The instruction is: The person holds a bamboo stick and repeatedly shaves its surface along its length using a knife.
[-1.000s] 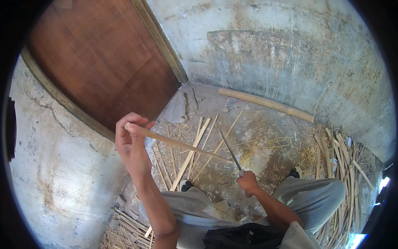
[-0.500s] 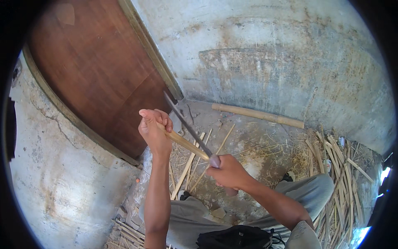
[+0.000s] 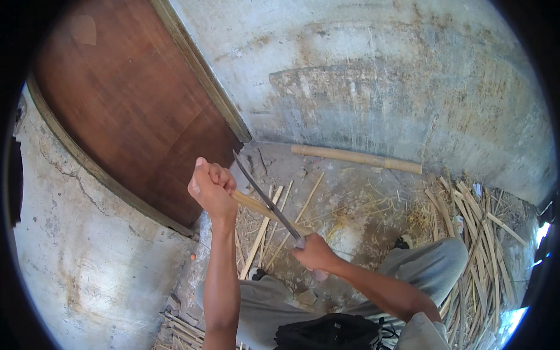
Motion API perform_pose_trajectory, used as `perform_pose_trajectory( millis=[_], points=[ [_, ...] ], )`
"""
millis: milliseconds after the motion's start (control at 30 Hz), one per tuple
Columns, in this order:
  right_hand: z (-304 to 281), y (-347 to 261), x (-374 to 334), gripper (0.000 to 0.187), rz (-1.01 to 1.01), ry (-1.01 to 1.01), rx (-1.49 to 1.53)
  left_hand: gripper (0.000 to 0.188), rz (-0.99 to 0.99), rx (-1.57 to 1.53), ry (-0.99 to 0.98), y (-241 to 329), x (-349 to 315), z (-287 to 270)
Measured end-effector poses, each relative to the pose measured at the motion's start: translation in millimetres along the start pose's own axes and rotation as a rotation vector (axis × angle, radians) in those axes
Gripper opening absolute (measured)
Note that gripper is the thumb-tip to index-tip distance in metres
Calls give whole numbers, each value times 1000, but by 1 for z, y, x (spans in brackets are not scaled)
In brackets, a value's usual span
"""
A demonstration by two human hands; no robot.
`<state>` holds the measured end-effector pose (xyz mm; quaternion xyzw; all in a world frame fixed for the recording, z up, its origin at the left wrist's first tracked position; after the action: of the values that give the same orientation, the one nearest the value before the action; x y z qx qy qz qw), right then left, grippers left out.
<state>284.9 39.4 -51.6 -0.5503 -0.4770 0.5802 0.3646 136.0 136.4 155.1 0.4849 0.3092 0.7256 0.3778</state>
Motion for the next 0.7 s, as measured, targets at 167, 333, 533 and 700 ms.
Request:
perform_pose_trajectory(
  millis=[167, 333, 533, 700],
  points=[
    [5, -85, -16, 24, -216, -37, -153, 43, 1, 16, -1, -2, -1, -12],
    [9, -65, -3, 25, -343, 70, -92, 42, 59, 40, -36, 12, -20, 10],
    [1, 79, 20, 28, 99, 43, -100, 44, 82, 24, -37, 11, -23, 6],
    [7, -7, 18, 28, -144, 53, -135, 42, 69, 63, 20, 7, -5, -8]
  ],
)
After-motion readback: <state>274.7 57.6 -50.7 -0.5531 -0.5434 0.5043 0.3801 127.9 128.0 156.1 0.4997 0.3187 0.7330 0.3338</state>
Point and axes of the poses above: each hand's wrist, its own x-axis towards the middle knuckle, its own z-axis out of the palm, y = z × x, the point moved 7 cm from there along x, towards the middle knuckle, and after that the axes turned 7 degrees about x, right-handed, at the moved point
